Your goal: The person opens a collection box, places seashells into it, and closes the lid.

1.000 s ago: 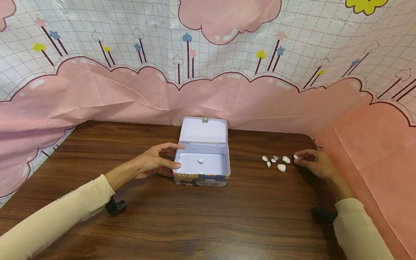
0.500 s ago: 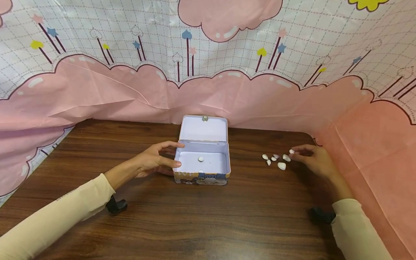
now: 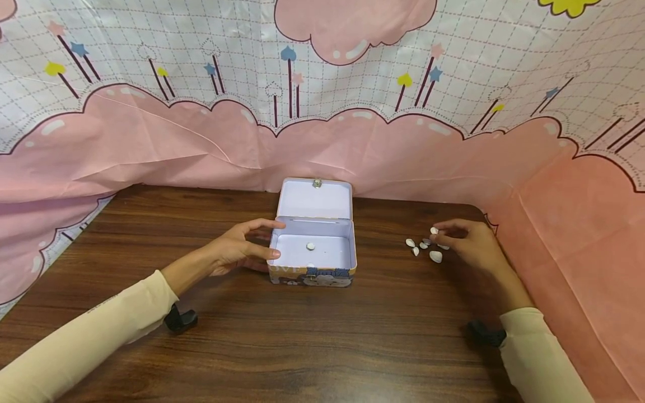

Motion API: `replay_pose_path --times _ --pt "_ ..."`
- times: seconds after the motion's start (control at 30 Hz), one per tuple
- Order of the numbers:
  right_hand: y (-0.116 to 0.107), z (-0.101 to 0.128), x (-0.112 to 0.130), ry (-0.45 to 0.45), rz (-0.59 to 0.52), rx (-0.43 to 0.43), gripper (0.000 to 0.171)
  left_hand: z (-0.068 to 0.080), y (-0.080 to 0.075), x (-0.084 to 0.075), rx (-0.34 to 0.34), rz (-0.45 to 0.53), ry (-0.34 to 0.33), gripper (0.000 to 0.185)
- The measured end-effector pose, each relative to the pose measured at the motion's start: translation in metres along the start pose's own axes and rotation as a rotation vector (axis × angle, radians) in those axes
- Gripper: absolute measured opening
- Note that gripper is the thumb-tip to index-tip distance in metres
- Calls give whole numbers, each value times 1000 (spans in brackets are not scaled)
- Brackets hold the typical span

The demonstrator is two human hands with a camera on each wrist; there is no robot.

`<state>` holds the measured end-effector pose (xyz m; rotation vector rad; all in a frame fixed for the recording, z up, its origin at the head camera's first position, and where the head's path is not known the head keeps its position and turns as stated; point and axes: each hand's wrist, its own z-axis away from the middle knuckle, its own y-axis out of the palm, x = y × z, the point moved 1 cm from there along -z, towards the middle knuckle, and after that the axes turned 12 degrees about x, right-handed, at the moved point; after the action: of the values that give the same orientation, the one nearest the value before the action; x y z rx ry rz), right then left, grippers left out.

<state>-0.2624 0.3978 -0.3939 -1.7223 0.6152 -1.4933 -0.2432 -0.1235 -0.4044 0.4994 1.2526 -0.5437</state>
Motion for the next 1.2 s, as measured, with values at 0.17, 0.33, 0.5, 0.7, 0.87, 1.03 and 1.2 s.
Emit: replay_pose_path --times 0.17,0.33,0.5,0.7,0.87,1.03,1.2 --pt "9 -3 11 -28 -47 11 35 0 1 0 -10 3 -6 77" --pt "17 -6 20 -40 -69 45 35 -1 1 0 -13 0 -11 78" --pt "26 -9 33 -31 -74 76 38 -1 1 -1 -6 1 -13 79" --pt "34 -14 49 -36 -29 93 40 0 1 -2 0 11 -8 80" --pt "39 -17 59 -70 -37 108 39 0 0 -3 -3 3 -7 79" --pt "45 -21 68 -105 -69 97 35 0 1 -3 -1 -1 -5 80" --pt "51 -25 78 -123 -64 91 33 -1 1 -3 4 1 -2 81"
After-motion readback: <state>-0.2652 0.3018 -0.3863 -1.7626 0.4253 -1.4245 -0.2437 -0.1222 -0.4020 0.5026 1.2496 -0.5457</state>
